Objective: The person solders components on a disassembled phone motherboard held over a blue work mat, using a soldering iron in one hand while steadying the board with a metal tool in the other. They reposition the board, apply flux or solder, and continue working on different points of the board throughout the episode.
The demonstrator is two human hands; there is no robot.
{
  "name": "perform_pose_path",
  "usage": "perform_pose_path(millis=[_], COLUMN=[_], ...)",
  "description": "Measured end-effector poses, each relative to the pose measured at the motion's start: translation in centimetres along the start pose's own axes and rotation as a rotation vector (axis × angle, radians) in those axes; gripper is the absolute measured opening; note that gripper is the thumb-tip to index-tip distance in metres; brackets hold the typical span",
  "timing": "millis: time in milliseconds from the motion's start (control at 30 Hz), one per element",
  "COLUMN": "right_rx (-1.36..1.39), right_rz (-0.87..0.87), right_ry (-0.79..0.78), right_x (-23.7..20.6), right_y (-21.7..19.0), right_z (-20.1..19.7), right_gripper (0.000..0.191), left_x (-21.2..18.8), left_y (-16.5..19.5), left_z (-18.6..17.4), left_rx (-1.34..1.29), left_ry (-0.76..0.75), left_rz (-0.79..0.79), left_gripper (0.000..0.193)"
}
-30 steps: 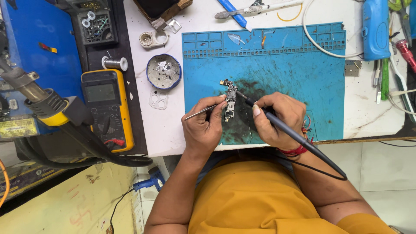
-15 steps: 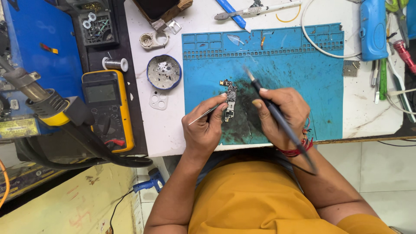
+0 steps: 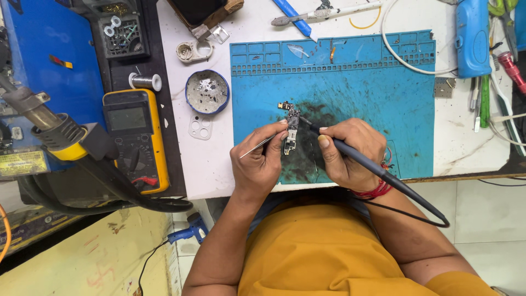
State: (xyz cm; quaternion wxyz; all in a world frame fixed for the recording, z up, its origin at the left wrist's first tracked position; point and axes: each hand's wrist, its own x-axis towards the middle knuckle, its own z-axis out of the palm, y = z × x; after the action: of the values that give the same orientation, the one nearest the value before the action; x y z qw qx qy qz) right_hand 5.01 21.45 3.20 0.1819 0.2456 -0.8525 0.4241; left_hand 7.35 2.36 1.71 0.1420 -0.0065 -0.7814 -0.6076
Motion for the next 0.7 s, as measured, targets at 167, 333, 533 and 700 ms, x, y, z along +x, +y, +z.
perform_pose_path(millis=[167, 333, 533, 700], right_rx=[-0.002, -0.013, -0.01, -0.012], right_rz=[-0.004, 0.017, 0.013, 0.013], right_ry=[0.006, -0.007, -0.013, -0.01], right_x=[0.07, 0.14, 0.21, 0.14], right_y=[-0.18, -0.38, -0.29, -0.27], right_z=[-0.05, 0.06, -0.05, -0.02], right_gripper=[0.009, 0.009, 0.008, 0.009], left_x=[-0.06, -0.09, -0.02, -0.01], left_y=[0.12, 0.05, 0.04, 0.08], left_z=[0.01, 0.0, 0.09, 0.08], left_rx=[0.007, 0.014, 0.002, 0.015], left_ry=[-0.003, -0.003, -0.004, -0.004], left_rz=[-0.014, -0.008, -0.03, -0.027], left_gripper=[0.012, 0.013, 0.014, 0.013])
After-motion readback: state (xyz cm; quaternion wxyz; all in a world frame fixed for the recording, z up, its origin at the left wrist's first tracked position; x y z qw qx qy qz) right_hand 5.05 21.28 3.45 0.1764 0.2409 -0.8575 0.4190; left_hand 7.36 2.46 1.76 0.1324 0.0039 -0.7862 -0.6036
